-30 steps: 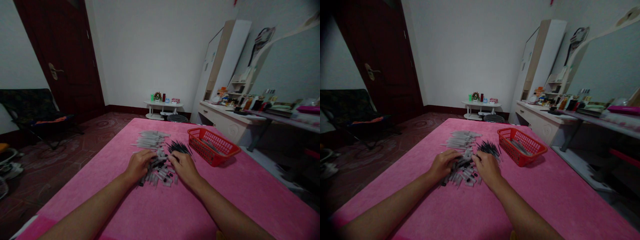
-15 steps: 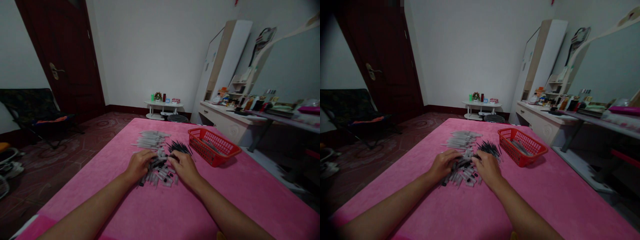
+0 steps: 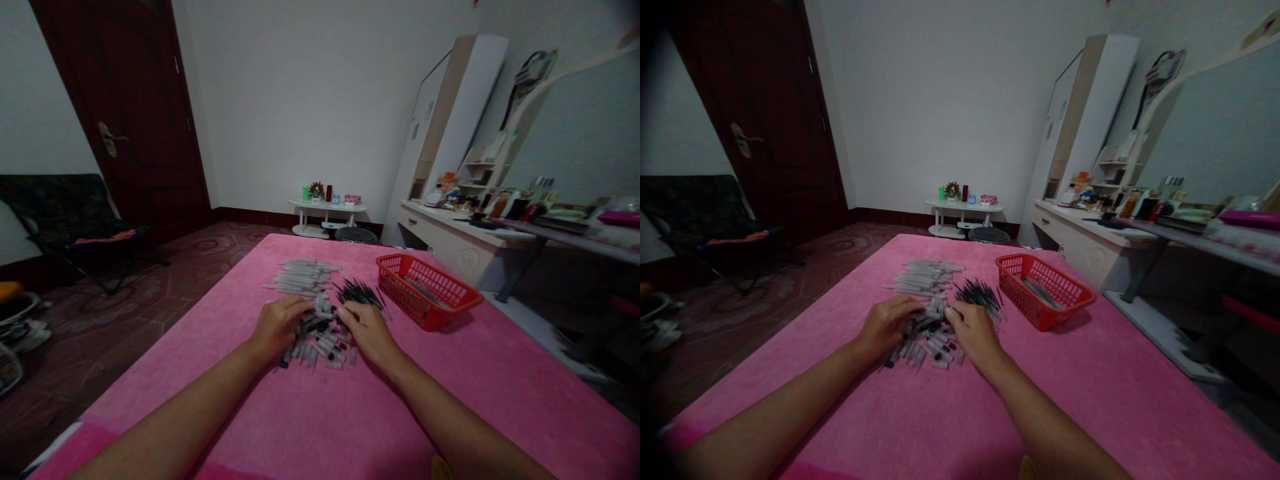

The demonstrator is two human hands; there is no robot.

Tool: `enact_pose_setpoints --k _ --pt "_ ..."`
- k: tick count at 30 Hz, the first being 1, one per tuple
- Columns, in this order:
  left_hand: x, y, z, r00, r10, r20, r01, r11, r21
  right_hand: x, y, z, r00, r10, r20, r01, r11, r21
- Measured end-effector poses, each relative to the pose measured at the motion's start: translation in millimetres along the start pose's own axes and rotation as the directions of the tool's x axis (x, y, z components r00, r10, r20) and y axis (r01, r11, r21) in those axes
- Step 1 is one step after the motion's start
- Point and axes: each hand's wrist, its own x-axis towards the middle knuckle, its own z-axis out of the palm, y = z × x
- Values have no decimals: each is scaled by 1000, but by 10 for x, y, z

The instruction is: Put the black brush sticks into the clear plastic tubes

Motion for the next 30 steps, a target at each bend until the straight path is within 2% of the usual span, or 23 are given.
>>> enact_pose_setpoints --k 4,7,10,15,20,26,30 --pt "-2 -10 -6 1000 8 -14 -8 1000 30 26 26 11 997 68 38 -73 986 151" --pt "-8 -25 8 998 -39 -56 39 999 3 36 25 -8 997 78 17 -79 980 184" --pt "-14 -37 22 994 -71 -81 68 997 -41 40 20 -23 999 35 -23 -32 994 103" --pt "-11 -30 22 997 -66 -51 63 996 -61 20 -14 -39 990 -128 -55 122 988 -98" --pt "-3 -21 18 999 -34 9 35 994 -108 -13 -66 -79 984 -157 -86 133 964 -232" --pt "-4 -20 17 999 -20 26 22 995 -100 -39 -114 -102 983 -179 -40 163 952 -260" --pt "-15 -24 12 999 4 33 -3 1000 -24 -41 -115 -74 992 -127 -7 123 973 -198"
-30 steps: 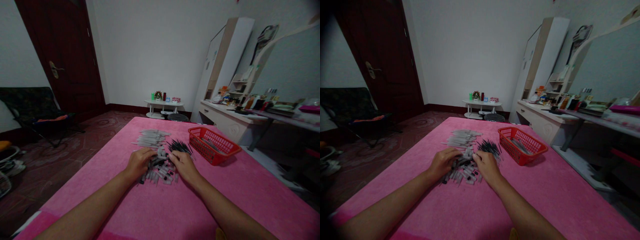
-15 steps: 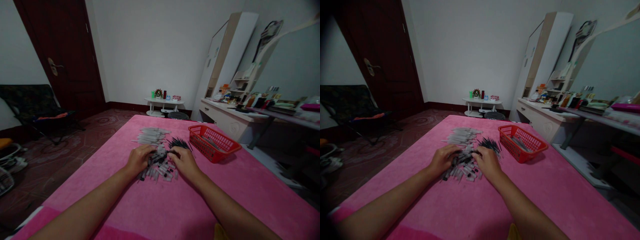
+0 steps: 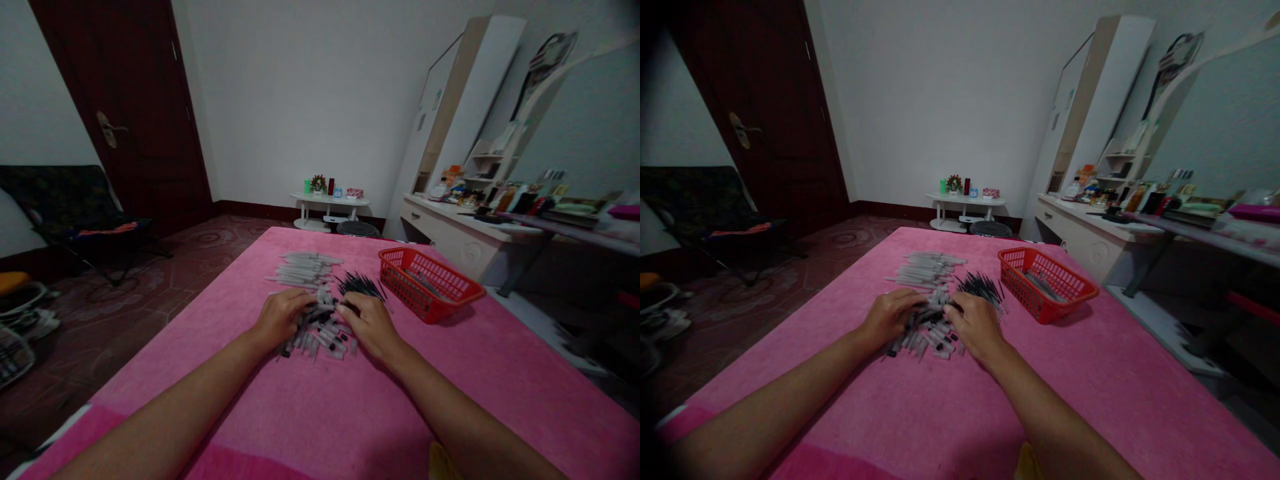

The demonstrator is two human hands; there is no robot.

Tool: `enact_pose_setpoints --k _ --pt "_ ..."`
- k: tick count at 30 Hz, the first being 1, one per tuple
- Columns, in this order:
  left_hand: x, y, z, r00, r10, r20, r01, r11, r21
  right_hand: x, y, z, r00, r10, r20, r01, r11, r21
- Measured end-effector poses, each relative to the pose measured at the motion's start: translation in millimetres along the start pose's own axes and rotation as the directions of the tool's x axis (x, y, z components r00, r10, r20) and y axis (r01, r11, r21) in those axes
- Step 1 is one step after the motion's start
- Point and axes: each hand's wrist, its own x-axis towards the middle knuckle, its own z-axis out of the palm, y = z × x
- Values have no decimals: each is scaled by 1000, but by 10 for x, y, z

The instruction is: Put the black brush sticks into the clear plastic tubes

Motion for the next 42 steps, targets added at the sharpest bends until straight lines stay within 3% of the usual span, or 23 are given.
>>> enact_pose_setpoints --k 5,7,9,11,14,17,20,24,32,42 --pt "4 -40 -35 997 -29 -65 32 998 46 -11 -6 92 994 67 83 -73 995 72" --pt "25 -76 -54 978 -128 -163 123 992 -42 -36 -55 124 992 47 114 -54 997 53" --pt "56 -114 -71 918 -289 -273 233 948 -218 -73 -134 140 988 -34 150 31 999 23" --pt "92 -140 -85 824 -472 -312 306 836 -456 -115 -220 142 966 -148 212 156 988 -20" --pt "134 -143 -95 693 -676 -250 282 574 -769 -168 -308 140 924 -224 308 267 958 -103" --pt "154 -104 -90 624 -773 -112 209 304 -930 -194 -328 149 909 -224 350 294 943 -159" --pt "161 -40 -79 607 -795 0 206 156 -966 -203 -320 173 908 -219 357 299 936 -188" --pt "174 53 -58 611 -787 83 231 78 -970 -210 -320 198 896 -264 356 348 917 -196" --pt "221 185 -57 611 -783 118 250 50 -967 -260 -330 201 873 -317 370 418 878 -232" --pt "206 131 -44 618 -774 136 250 29 -968 -266 -336 177 855 -365 367 449 876 -174"
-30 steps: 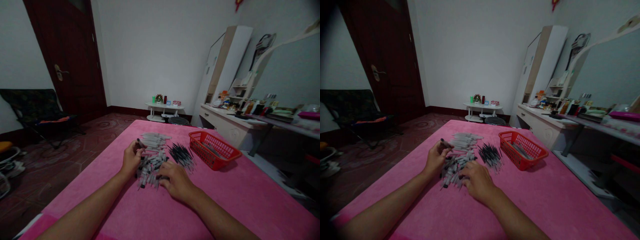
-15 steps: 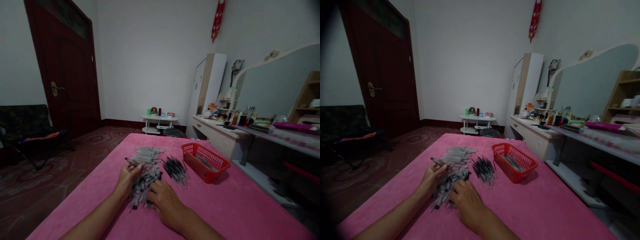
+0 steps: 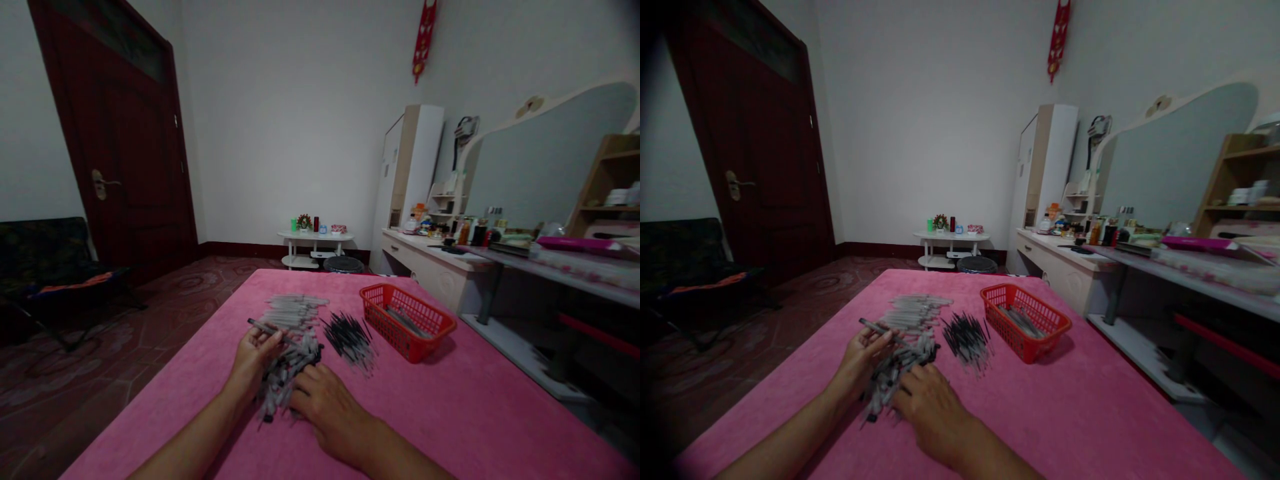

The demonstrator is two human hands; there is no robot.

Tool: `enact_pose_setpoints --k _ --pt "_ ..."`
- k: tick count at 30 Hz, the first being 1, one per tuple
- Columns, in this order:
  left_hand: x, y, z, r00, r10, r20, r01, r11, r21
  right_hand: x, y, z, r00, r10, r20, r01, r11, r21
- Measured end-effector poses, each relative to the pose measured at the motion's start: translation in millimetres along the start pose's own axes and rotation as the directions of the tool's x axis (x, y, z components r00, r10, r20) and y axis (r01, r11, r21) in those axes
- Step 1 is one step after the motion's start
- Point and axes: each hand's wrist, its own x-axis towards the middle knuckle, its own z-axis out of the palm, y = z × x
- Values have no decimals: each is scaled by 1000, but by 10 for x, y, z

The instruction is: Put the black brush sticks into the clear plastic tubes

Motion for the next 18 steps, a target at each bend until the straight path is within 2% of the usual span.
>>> enact_pose_setpoints --k 3,5,7,9,11,12,14,18 --pt "2 12 6 1000 2 -5 -1 1000 20 -17 27 25 995 88 -55 -82 991 103" --pt "2 21 8 1000 9 -9 -9 1000 23 -21 64 66 966 220 -133 -188 957 222" --pt "0 28 8 1000 15 -7 -14 1000 16 -10 124 117 897 393 -204 -301 878 371" --pt "-5 33 13 1000 12 -4 -12 1000 5 11 204 166 800 553 -233 -384 771 509" --pt "-12 33 23 1000 1 -2 -1 1000 -9 34 288 206 725 647 -237 -408 680 609" --pt "-16 31 29 1000 -5 1 5 1000 -18 42 325 222 706 669 -235 -401 650 645" --pt "-26 24 42 1000 -10 10 11 999 -35 49 382 251 696 684 -218 -370 602 707" --pt "-47 7 59 1000 -15 22 16 999 -37 47 424 303 707 688 -163 -324 520 790"
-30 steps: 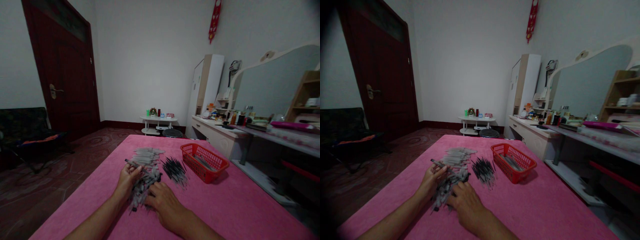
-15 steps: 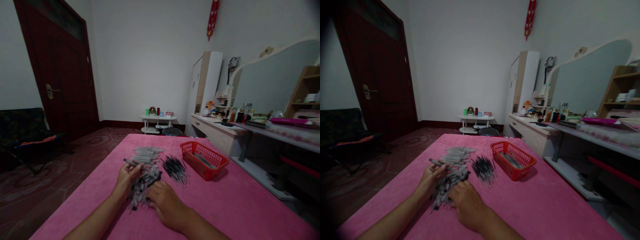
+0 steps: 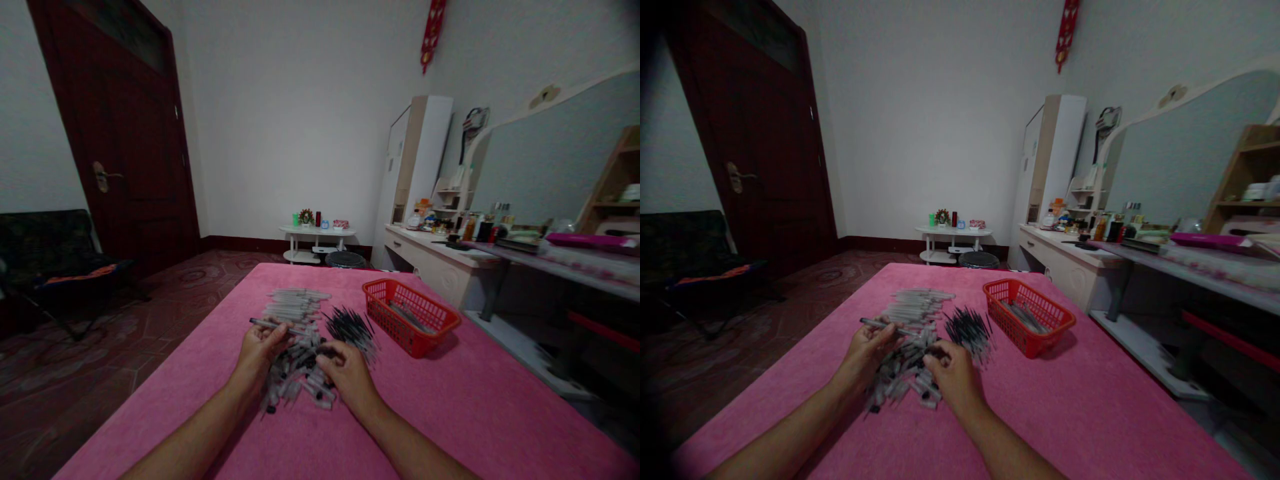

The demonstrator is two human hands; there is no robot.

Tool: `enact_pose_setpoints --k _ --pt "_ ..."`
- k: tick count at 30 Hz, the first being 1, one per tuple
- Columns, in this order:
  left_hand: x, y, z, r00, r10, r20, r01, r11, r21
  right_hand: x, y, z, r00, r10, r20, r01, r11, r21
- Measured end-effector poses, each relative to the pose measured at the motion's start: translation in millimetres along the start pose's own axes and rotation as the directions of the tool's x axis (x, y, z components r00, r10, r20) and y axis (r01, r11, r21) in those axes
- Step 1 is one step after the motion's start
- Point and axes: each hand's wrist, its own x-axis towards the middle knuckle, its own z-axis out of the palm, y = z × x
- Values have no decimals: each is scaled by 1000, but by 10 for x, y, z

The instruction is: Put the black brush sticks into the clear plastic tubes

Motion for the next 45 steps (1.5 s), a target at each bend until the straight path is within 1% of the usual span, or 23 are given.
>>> enact_pose_setpoints --k 3,7,9,13,16,21,32,38,41,43,45 --pt "-7 -8 8 1000 -4 12 4 1000 7 4 11 10 1000 -8 -11 8 1000 25" --pt "-23 -12 23 1000 0 7 0 1000 21 2 -27 2 994 -99 -38 98 994 -37" --pt "-39 -15 30 1000 8 24 -9 999 38 -11 -68 -4 993 -117 -30 115 992 -57" --pt "-62 -32 34 997 23 73 -28 997 70 -42 -161 -8 996 -83 -36 81 995 -54" --pt "-67 -41 35 997 24 76 -31 995 97 -51 -192 -5 997 -53 -50 51 998 -45" --pt "-90 -29 57 997 20 69 -28 992 123 -54 -189 -3 995 -65 -77 61 996 -60" --pt "-66 -50 10 999 40 17 -42 989 139 -56 -195 -26 981 -166 -103 149 976 -158" --pt "-92 -42 33 998 35 57 -45 979 199 -66 -171 -34 970 -228 -86 206 957 -205" --pt "-114 -48 46 996 8 92 -31 968 250 -64 -170 -45 961 -266 -81 241 942 -234" --pt "-127 -50 57 994 -17 112 -12 968 250 -69 -179 -60 951 -299 -73 271 925 -265" --pt "-143 -46 73 992 -35 121 8 977 215 -78 -195 -79 941 -331 -66 297 906 -300"
